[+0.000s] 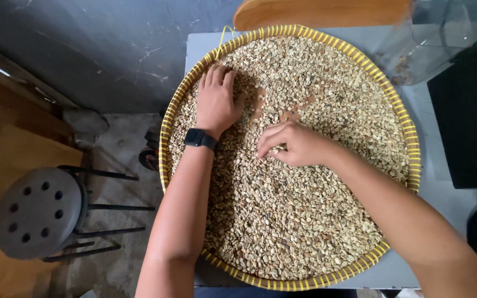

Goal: Sorting green coffee beans by hand in a woven tray to remove defects and debris

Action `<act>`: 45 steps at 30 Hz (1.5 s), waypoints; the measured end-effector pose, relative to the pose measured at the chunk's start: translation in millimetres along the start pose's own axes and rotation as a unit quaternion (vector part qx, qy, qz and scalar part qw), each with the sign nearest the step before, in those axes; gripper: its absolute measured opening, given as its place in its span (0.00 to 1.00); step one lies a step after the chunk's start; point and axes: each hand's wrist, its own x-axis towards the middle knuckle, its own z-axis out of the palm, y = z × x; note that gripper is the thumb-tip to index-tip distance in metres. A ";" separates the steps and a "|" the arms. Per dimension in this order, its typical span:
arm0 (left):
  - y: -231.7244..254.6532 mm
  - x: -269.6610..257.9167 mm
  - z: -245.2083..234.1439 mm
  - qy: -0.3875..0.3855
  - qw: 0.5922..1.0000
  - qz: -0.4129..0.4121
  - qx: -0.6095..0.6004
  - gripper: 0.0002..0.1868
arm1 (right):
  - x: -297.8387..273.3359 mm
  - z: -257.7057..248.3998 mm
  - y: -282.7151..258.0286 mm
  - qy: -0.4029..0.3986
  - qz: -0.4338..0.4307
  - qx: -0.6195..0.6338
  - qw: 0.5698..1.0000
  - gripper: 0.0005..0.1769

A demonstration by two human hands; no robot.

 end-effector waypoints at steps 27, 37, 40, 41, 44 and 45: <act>167.5 -51.8 -40.3 -0.241 0.861 0.348 -0.282 0.40 | -34.4 -53.9 107.8 0.327 -0.022 -0.170 0.929 0.07; 195.0 -65.9 -55.4 -0.216 0.855 0.420 -0.213 0.21 | -30.4 -47.0 96.3 0.279 0.003 -0.173 0.944 0.07; 195.2 -62.8 -72.6 -0.238 0.839 0.426 -0.239 0.17 | -20.7 -38.5 71.3 0.243 -0.031 -0.146 0.958 0.07; 195.5 -62.5 -76.3 -0.253 0.825 0.441 -0.245 0.15 | -15.5 -35.1 56.3 0.214 -0.029 -0.138 0.967 0.06; 195.3 -60.8 -76.1 -0.276 0.803 0.464 -0.251 0.14 | -4.2 -25.7 20.0 0.152 -0.024 -0.146 0.977 0.06; 195.6 -59.5 -73.9 -0.285 0.795 0.474 -0.250 0.14 | -1.9 -23.2 9.5 0.123 -0.018 -0.165 0.978 0.05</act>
